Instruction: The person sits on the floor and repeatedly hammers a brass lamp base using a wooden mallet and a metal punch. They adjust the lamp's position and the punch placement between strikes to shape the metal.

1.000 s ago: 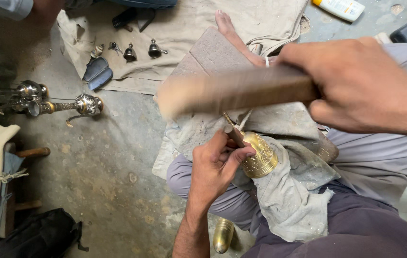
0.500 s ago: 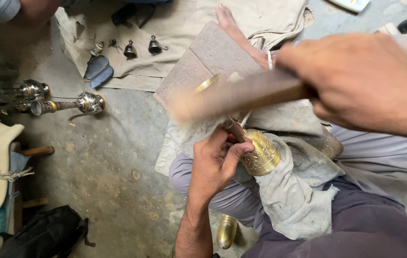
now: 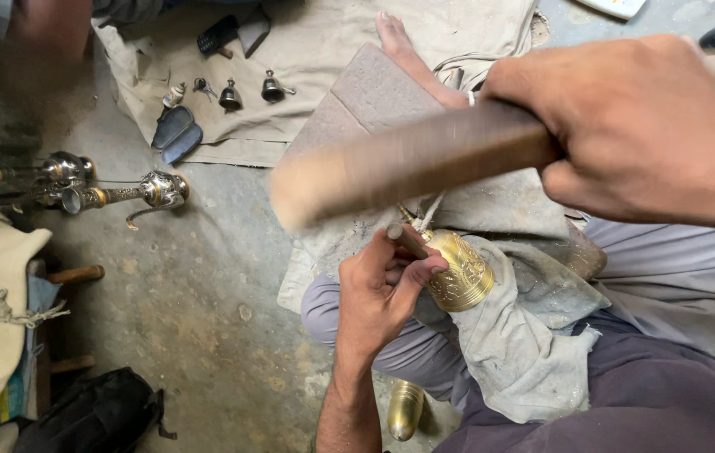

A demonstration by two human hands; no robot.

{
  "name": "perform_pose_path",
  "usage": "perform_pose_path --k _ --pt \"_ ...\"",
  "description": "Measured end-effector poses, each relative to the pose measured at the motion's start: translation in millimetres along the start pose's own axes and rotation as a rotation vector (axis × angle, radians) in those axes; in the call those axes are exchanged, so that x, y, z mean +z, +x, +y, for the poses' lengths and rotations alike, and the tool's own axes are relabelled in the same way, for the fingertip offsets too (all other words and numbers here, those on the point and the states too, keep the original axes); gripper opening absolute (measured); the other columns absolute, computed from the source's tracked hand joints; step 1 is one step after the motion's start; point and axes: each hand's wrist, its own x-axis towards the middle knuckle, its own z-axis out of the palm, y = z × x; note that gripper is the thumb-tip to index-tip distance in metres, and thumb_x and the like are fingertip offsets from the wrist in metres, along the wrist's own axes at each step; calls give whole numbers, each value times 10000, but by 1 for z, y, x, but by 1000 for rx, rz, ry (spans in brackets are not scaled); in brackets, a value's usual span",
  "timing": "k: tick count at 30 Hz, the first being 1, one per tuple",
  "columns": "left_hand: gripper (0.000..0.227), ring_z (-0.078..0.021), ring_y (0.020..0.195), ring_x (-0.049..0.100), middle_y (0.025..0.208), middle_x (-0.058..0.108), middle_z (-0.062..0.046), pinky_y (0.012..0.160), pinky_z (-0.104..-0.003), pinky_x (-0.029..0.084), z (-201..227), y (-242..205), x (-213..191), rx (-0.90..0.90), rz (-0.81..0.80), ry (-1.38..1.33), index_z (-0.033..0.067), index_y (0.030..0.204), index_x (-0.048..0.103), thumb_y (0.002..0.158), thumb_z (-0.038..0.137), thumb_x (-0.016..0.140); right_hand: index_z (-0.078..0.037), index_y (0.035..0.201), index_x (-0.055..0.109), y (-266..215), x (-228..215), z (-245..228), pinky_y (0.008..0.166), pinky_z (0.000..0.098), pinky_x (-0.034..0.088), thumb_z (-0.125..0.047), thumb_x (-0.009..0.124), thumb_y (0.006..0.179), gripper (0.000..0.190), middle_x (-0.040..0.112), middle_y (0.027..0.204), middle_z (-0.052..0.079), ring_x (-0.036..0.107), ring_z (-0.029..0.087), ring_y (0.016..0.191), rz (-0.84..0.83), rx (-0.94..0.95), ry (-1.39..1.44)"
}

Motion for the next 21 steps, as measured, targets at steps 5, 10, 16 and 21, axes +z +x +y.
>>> perform_pose_path --k 5,10,16,21 --pt "240 -101 719 772 794 772 -92 564 -218 576 0 0 0 -15 -20 35 -41 976 617 932 121 788 -43 1211 621 -4 4 -1 698 470 544 -119 734 688 540 678 863 154 688 371 803 -9 37 147" --pt "186 -106 734 751 835 769 -103 575 -225 584 -1 -1 0 -20 -40 -24 -44 961 668 943 97 787 -132 1225 632 2 -3 -3 664 464 534 -162 741 711 526 708 881 77 708 312 810 -118 -32 -127" --pt "175 -94 753 763 845 788 -112 598 -236 599 0 2 -1 -75 -63 -74 -46 944 675 944 99 773 -176 1131 654 8 -7 -11 677 428 559 -206 752 738 406 724 907 8 725 261 845 -271 -2 -271" --pt "277 -101 748 749 815 746 -116 600 -245 579 3 4 -1 -5 -16 -21 -51 948 598 941 149 790 -142 1207 679 9 -5 -10 694 443 550 -240 780 792 438 723 902 103 706 325 808 -98 152 67"
